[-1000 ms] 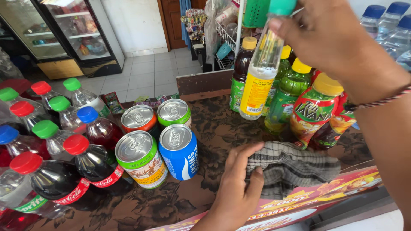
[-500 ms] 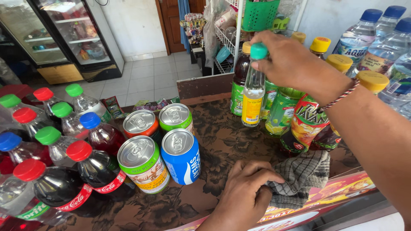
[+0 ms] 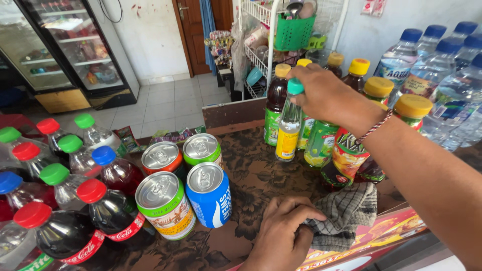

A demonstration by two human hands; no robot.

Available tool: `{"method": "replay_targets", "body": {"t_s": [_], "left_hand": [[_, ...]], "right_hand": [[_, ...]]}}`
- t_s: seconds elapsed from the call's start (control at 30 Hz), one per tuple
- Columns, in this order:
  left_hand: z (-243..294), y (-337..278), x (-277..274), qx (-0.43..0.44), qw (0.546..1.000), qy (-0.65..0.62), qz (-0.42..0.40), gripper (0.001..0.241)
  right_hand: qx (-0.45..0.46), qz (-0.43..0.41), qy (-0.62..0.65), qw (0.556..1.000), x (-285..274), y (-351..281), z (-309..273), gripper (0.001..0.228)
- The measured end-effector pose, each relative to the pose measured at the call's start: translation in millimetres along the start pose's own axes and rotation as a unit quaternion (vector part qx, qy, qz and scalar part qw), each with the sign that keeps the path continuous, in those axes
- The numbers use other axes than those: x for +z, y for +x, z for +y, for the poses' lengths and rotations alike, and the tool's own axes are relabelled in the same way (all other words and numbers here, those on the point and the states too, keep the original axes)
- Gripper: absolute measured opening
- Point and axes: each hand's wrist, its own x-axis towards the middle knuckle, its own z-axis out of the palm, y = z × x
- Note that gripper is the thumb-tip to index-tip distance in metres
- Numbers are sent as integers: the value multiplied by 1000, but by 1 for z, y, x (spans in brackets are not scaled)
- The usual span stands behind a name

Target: The person wipes various beverage bottles and cans with a cloth and arranges them on a counter. They handle plastic bottles, glass bottles, and aluminum cans one by one, placing them in rows.

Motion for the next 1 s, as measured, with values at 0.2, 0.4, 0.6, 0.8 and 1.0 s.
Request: {"method": "replay_targets", "body": {"t_s": [0.2, 0.4, 0.6, 0.8, 1.0], "left_hand": [[-4, 0, 2, -2, 1000, -3, -1, 35], [-9, -3, 5, 0, 1000, -5, 11, 35], [-13, -4, 8, 19, 1000, -1, 20, 37], [-15, -4, 9, 7, 1000, 3, 11, 39], [-24, -6, 14, 21, 999, 15, 22, 41]], "right_hand": [[11, -9, -21, 1000, -7, -2, -12, 51], [6, 24, -29, 999, -1, -7, -19, 53], [-5, 39, -24, 999, 5, -7, -22, 50], [-4, 26, -7, 1000, 3, -9, -18, 51], [-18, 76, -20, 997, -3, -16, -38, 71]]}}
